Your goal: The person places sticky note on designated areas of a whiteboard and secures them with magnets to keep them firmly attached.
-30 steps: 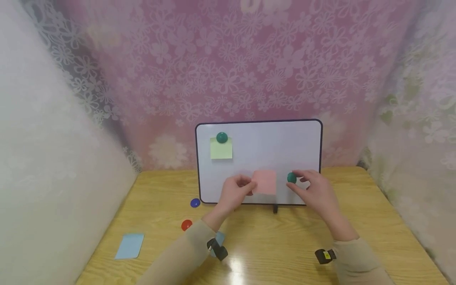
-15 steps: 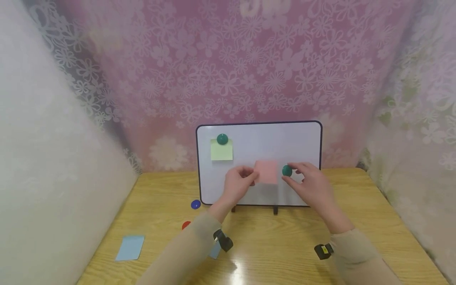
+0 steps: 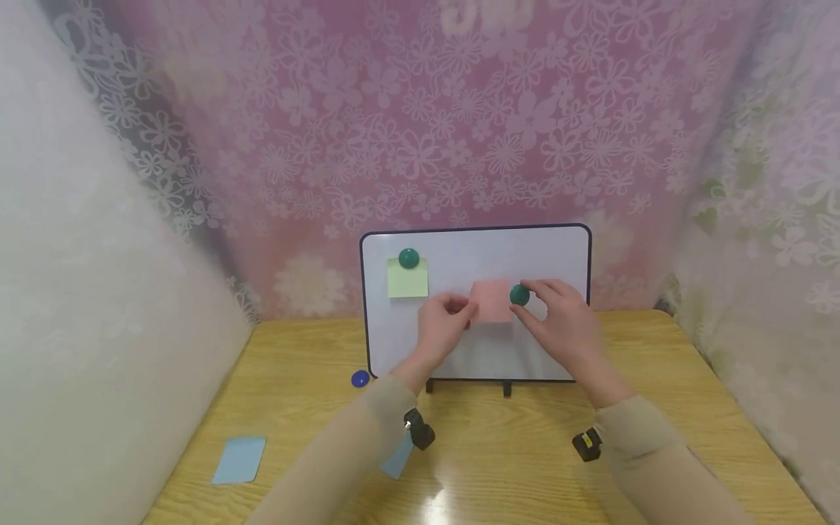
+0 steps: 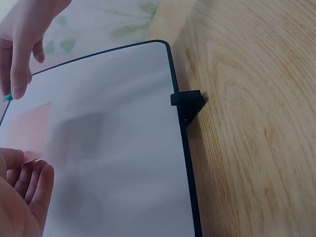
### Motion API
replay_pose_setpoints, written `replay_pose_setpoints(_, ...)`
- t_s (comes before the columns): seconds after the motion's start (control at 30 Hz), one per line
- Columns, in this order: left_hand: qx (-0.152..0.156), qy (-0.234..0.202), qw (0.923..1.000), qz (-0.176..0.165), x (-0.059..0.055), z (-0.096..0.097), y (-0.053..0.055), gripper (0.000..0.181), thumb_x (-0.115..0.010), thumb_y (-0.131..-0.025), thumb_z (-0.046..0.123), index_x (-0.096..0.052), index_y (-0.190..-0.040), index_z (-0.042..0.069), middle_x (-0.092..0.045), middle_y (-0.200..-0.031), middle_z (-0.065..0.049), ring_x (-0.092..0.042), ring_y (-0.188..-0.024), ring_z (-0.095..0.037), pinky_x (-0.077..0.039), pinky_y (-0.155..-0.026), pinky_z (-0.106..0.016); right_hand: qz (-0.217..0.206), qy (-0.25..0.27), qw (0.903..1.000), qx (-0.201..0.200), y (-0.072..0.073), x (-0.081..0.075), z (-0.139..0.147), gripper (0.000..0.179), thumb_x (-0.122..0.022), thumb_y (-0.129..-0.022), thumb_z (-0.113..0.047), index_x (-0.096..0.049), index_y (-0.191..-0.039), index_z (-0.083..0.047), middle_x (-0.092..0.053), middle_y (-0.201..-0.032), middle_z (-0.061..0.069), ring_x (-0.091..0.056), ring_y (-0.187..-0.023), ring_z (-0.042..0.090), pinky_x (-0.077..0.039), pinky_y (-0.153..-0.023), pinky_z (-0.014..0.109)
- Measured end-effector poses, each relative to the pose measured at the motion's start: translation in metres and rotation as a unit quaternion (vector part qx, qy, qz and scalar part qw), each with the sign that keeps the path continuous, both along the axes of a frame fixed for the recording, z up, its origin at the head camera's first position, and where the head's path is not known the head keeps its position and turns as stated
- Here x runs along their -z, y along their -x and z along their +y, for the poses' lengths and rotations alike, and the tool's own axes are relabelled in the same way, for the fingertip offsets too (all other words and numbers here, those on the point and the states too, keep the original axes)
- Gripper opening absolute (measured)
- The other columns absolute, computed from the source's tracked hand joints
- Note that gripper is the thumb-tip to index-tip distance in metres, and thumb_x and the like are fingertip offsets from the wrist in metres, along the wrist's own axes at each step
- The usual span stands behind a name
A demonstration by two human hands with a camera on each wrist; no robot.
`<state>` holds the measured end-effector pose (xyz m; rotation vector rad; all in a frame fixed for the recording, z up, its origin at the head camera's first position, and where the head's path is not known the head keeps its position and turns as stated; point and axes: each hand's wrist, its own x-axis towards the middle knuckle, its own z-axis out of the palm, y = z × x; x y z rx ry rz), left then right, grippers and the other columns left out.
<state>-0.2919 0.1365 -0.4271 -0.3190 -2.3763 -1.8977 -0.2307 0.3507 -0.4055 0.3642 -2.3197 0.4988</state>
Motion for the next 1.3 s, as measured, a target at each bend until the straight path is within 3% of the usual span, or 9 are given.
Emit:
replay_pose_setpoints(0.3,0.002,0.031,0.9994,0.016,-0.008,0.006,0.002,0.015,-0.079,-0.1,0.023,-0.081,-0.095,0.01,-0.068,-0.079,0.009,-0.061,-0.071,-0.005,-0.053,-0.062,-0.023,0.022,-0.005,0.9997,-0.007,0.015,-0.007,-0.009,0.051,-0.093,-0.085,-0.02,-0.075,-0.13,-0.005,-0.072,-0.118,0.016,-0.068,-0.099,0.037,-0.059,-0.071,0.05)
replay_pose_setpoints(0.73,-0.016,0.051,0.9982,0.027,-0.023,0.013,0.017,0.018,-0.076,-0.102,0.025,-0.081,-0.097,0.009,-0.067,-0.079,0.009,-0.06,-0.073,-0.008,-0.052,-0.063,-0.023,0.032,0.002,0.9995,0.001,0.035,-0.015,-0.014,0.05,-0.093,-0.086,-0.019,-0.074,-0.13,-0.003,-0.071,-0.12,0.018,-0.067,-0.111,0.043,-0.057,-0.09,0.059)
replay_pose_setpoints(1.3,-0.042,0.076,0.9954,0.04,-0.033,0.024,0.027,0.019,-0.077,-0.101,0.027,-0.082,-0.094,0.01,-0.066,-0.076,0.008,-0.058,-0.071,-0.008,-0.049,-0.061,-0.021,0.03,-0.005,0.9993,0.021,0.053,-0.021,-0.013,0.047,-0.09,-0.088,-0.015,-0.074,-0.129,0.001,-0.07,-0.121,0.022,-0.066,-0.109,0.045,-0.059,-0.084,0.059)
